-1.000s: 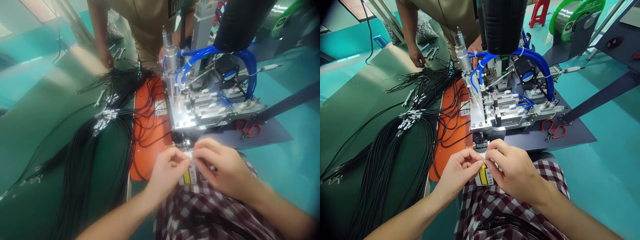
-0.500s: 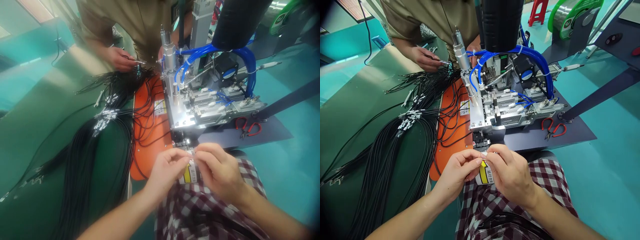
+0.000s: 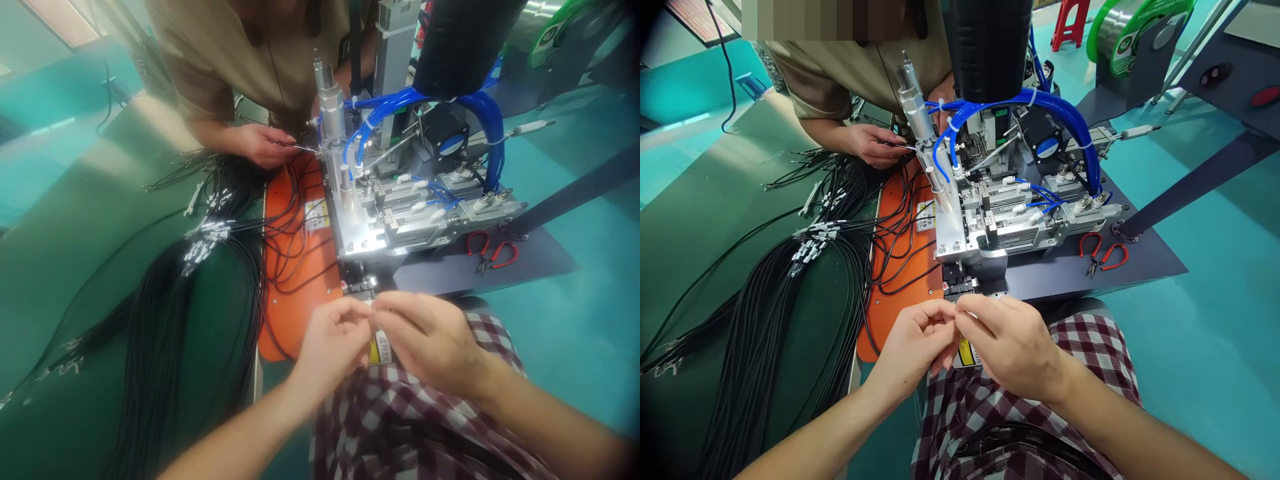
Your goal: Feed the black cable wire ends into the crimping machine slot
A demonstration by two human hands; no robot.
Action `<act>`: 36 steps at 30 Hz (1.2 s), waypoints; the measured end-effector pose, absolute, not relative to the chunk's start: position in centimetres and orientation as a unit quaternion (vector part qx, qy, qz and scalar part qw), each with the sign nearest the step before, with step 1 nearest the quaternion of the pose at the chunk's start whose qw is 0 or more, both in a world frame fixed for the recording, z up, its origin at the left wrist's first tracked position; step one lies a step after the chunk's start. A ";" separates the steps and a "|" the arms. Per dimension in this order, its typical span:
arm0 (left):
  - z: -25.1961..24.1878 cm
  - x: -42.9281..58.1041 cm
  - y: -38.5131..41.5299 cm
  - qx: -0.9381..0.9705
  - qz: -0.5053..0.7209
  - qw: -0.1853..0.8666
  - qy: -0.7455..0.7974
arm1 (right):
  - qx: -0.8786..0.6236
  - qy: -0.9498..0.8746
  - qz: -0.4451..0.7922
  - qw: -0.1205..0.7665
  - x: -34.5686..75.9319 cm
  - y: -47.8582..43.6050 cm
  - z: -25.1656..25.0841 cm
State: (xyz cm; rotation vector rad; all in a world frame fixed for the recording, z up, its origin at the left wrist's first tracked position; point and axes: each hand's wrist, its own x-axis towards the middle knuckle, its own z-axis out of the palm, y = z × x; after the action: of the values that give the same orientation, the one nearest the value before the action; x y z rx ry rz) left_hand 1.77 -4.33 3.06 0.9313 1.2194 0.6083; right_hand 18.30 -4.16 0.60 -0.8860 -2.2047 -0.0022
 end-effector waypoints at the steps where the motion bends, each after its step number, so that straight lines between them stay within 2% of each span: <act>1: 3.0 1.7 -4.3 0.409 0.278 0.685 0.536 | -0.346 -0.856 -0.004 0.385 18.3 -4.2 0.4; 5: 2.6 1.6 -4.4 0.389 0.308 0.704 0.508 | -0.398 -0.813 0.025 0.425 18.2 -4.8 -0.6; 9: 2.1 1.3 -4.5 0.375 0.320 0.723 0.484 | -0.446 -0.761 0.114 0.456 17.7 -5.4 -0.8; 15: 2.4 1.3 -4.3 0.358 0.325 0.739 0.469 | -0.473 -0.722 0.206 0.462 17.6 -5.5 -0.4; 23: 2.2 1.4 -4.4 0.387 0.300 0.713 0.502 | -0.409 -0.801 0.037 0.435 18.0 -5.1 -0.5; 27: 2.1 1.4 -4.4 0.382 0.315 0.706 0.507 | -0.386 -0.815 0.022 0.432 18.3 -5.2 -0.6; 36: 2.5 1.5 -4.4 0.383 0.327 0.704 0.500 | -0.502 -0.636 0.320 0.491 18.6 -5.6 -0.2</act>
State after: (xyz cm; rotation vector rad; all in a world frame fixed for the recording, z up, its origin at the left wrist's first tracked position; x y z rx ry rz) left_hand 1.47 -4.42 2.52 0.8519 1.1124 0.7282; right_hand 18.56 -5.57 -0.19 -1.2189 -1.5447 0.7764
